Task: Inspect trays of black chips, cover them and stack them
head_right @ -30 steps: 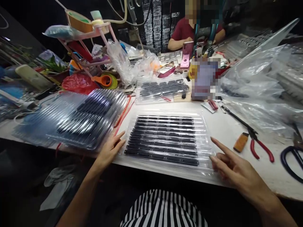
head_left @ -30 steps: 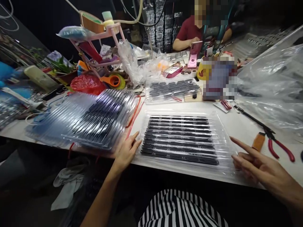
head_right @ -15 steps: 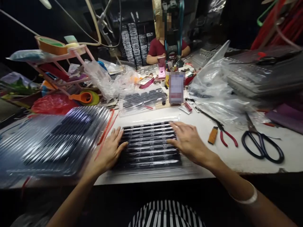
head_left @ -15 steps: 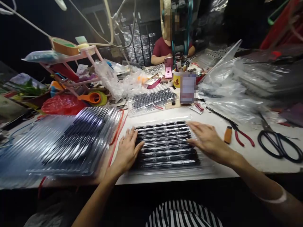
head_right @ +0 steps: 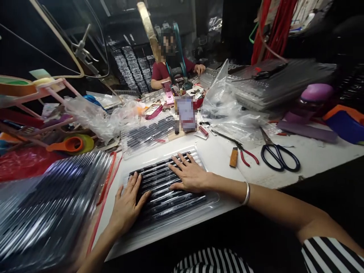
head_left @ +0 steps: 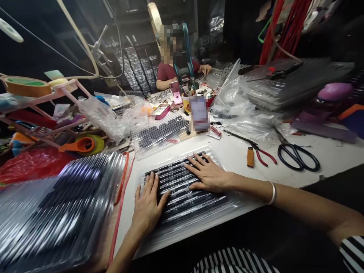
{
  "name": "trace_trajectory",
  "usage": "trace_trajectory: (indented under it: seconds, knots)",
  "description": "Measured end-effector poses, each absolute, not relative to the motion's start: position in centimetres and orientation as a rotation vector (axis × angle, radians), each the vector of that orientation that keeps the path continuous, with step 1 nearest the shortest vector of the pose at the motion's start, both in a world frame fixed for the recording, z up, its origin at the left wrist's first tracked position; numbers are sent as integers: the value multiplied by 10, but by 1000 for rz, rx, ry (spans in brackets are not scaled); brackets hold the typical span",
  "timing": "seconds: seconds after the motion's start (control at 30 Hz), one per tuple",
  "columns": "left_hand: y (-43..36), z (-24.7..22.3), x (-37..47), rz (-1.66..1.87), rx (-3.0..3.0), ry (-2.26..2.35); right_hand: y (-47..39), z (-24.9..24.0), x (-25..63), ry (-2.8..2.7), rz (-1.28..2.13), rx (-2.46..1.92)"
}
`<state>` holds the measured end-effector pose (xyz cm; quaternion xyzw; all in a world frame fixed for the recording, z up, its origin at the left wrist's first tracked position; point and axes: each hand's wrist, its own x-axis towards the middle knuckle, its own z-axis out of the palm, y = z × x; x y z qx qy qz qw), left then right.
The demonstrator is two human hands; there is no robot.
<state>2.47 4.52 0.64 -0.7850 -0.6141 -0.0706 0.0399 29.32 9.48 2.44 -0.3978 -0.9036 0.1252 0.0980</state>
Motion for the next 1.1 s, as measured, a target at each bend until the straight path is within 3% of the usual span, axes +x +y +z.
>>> trace_trajectory:
  seconds: [0.4, 0.63, 0.93, 1.1]
  knots:
    - [45, 19, 32, -58, -2482, -2028, 66, 22, 305, -2610, 327, -1201]
    - [47, 22, 53, -17, -2570, -1936, 93, 36, 319, -2421, 583, -1148]
    - [48, 19, 54, -73, -2603, -1879, 89, 76, 345, -1941, 359, -1312]
    - [48, 17, 54, -59, -2575, -1866, 83, 52, 314, -2150, 272, -1340]
